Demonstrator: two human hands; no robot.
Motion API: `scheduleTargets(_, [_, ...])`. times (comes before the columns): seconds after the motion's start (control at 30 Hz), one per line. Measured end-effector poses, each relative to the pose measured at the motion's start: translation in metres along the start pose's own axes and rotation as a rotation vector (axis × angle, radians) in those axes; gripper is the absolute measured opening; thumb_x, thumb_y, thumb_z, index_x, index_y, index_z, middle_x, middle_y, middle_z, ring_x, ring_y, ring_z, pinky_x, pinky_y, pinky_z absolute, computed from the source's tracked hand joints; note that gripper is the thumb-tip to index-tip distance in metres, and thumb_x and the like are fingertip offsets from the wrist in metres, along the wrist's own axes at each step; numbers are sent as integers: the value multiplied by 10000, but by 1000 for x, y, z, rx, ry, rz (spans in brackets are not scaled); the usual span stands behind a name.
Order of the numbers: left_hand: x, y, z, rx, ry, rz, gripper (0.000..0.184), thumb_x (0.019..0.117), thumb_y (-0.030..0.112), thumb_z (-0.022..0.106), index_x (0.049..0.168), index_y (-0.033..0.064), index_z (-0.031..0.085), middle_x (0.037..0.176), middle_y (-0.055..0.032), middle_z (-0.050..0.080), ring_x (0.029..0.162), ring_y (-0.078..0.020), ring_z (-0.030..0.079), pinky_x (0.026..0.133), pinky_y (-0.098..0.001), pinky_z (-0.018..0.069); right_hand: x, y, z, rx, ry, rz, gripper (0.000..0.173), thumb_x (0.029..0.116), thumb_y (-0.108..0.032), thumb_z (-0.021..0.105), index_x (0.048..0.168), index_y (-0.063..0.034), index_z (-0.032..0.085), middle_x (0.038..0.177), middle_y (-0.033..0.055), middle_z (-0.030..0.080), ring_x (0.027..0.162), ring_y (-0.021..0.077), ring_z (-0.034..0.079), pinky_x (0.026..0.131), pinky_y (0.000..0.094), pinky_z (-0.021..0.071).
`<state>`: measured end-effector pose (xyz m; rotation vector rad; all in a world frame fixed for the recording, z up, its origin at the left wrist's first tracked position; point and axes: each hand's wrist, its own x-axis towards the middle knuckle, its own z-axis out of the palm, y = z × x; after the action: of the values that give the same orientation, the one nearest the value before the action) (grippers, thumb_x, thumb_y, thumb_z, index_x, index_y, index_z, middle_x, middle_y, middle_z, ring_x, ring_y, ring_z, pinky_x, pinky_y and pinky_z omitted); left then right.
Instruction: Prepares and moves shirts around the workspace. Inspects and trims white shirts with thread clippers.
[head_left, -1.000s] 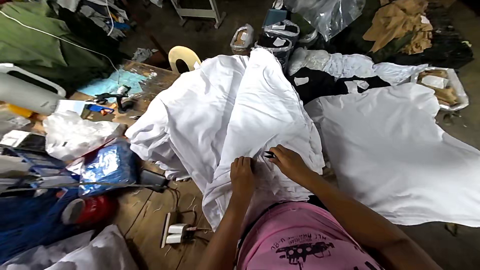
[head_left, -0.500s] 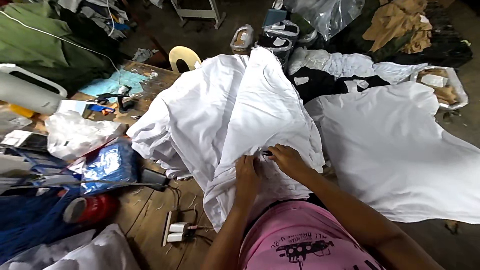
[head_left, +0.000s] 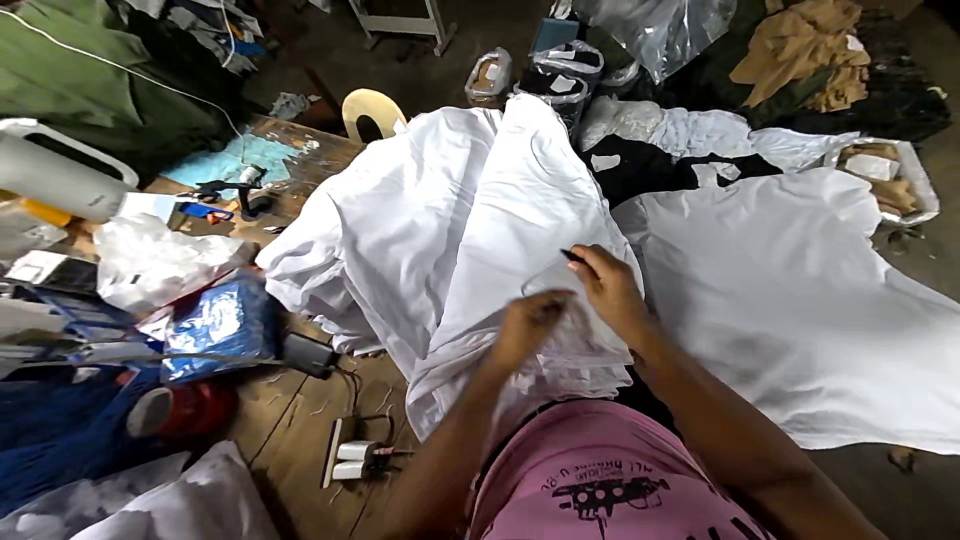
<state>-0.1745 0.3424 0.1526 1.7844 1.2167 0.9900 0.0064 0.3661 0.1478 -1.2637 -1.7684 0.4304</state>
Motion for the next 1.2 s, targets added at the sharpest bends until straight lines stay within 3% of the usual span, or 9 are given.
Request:
scheduleTargets(0.07, [14,0,-62,-284,452,18,199,1015,-1,530,1160,-67,650,1078,-27,722,992,-47,672,957,-284,545,3,-2,-25,22,114,-40,240,1010,-75,593,1168,89,668,1013,219,692,867,283,704,788,426,596])
scheduleTargets(0.17, [22,-11,-145,-314,883,208,537,1058,133,512,1532,-2,299,1455,-30,514,1283,-97,536,1095,-320,447,-4,6,-43,29,176,-30,230,1026,-81,573,1156,90,654,992,208,675,844,229,677,777,357,583])
scheduleTargets(0.23, [7,-17,-131,12,761,178,536,1058,179,544,1506,-51,362,1517,-87,490,1323,-110,532,1107,-312,451,-11,16,-32,45,145,1,228,1013,-69,582,1150,96,659,980,210,676,822,238,677,760,374,587])
scheduleTargets(0.37, [-15,-30,-14,459,135,84,268,916,206,734,1053,-22,763,1102,-201,731,1090,-348,682,979,-513,528,-27,29,4,93,25,127,233,1006,-61,598,1162,93,674,995,217,691,819,272,691,757,411,588])
scheduleTargets(0.47, [-19,-31,42,703,-141,-28,442,939,366,702,1076,-53,737,1101,-260,698,1092,-449,648,935,-577,500,-34,39,15,150,-18,222,248,1022,-79,581,1167,102,667,1011,224,697,847,268,692,797,404,579])
scheduleTargets(0.7, [-18,-48,56,590,-46,-33,206,944,47,590,1024,-70,740,1053,-247,706,1050,-442,657,942,-594,474,-55,46,12,-31,-304,188,333,1049,-191,545,1227,58,676,1098,232,703,996,355,706,916,486,560])
scheduleTargets(1.03, [-45,-48,60,451,181,172,118,895,78,662,878,-10,740,906,-173,712,887,-372,676,803,-528,526,-62,37,30,-213,-328,134,315,1052,-173,529,1179,66,690,1041,254,711,944,415,721,839,533,577])
scheduleTargets(1.13, [-65,-44,45,507,-183,117,139,902,78,676,935,-26,761,1224,-245,689,1194,-455,623,1054,-604,455,-53,33,21,-169,-524,365,426,1046,-278,567,1314,50,612,1234,258,646,1046,396,680,915,539,535])
scheduleTargets(1.2, [-74,-39,38,412,-460,140,166,932,111,678,925,-34,760,1168,-215,718,1179,-396,650,1090,-553,446,-48,33,13,-204,-676,498,453,1013,-268,613,1340,43,570,1330,257,590,1123,414,646,951,577,504])
